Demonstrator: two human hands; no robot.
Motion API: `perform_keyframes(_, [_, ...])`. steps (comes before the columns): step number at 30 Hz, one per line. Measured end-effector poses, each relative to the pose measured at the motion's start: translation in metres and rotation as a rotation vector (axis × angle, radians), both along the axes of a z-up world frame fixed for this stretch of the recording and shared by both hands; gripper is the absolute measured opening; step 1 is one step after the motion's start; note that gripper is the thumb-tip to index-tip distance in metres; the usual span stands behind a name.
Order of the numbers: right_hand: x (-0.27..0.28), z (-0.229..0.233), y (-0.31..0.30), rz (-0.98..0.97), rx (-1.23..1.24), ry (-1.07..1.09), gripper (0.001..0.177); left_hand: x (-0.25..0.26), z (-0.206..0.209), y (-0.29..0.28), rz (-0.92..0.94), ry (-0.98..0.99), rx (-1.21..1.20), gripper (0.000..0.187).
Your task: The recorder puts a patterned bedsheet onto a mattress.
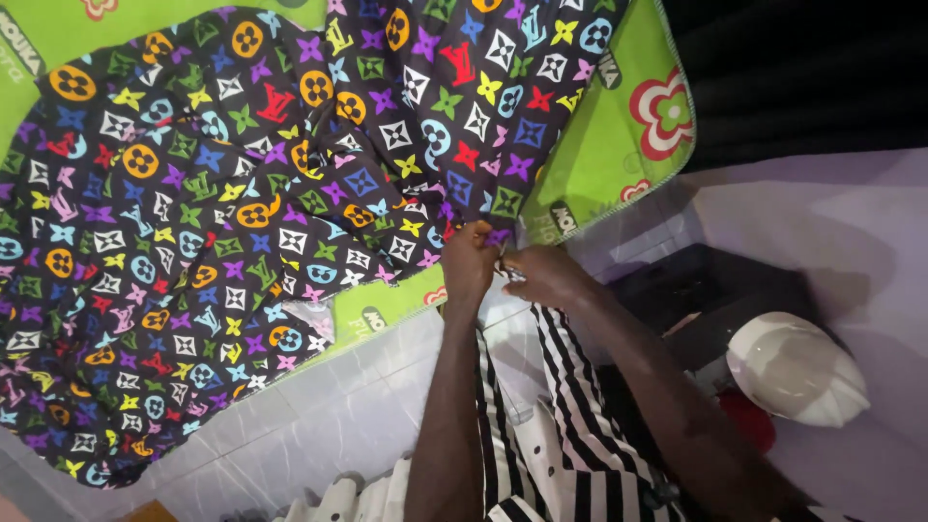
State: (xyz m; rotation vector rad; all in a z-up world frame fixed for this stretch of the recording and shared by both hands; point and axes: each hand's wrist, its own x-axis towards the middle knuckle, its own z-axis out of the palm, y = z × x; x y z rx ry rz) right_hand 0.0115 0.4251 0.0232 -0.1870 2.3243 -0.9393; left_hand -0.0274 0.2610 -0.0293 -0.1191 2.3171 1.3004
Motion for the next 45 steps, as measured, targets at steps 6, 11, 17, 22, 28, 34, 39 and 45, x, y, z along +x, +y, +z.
perform_keyframes(6, [-0.019, 0.019, 0.021, -0.378, -0.256, -0.234, 0.035, -0.004, 0.009, -0.018, 0.308, 0.01, 0.322, 0.03])
perform_keyframes(11, [-0.016, 0.007, 0.028, -0.766, -0.628, -0.17, 0.022, -0.015, 0.028, -0.051, 0.538, 0.095, 0.143, 0.016])
perform_keyframes(17, [-0.021, 0.03, 0.003, -0.673, -0.585, 0.118, 0.017, -0.022, 0.071, -0.032, 0.418, 0.292, 0.033, 0.027])
perform_keyframes(22, [-0.019, 0.024, -0.017, -0.425, -0.484, 0.229, 0.017, -0.019, 0.065, -0.004, 0.196, -0.094, 0.339, 0.027])
perform_keyframes(28, [-0.014, 0.013, -0.012, -0.284, -0.475, 0.142, 0.015, -0.014, 0.042, -0.008, 0.313, -0.254, 0.435, 0.022])
perform_keyframes(34, [-0.018, -0.018, 0.019, -0.794, -0.818, -0.243, 0.026, -0.007, 0.06, -0.012, 0.307, -0.146, 0.363, 0.021])
perform_keyframes(39, [-0.045, -0.062, 0.038, -1.209, -1.072, -0.366, 0.041, 0.004, 0.068, 0.001, 0.319, -0.198, 0.717, 0.022])
perform_keyframes(45, [-0.082, -0.062, 0.053, -1.274, -1.425, -0.368, 0.041, 0.023, 0.067, -0.001, 0.162, -0.23, 0.546, 0.025])
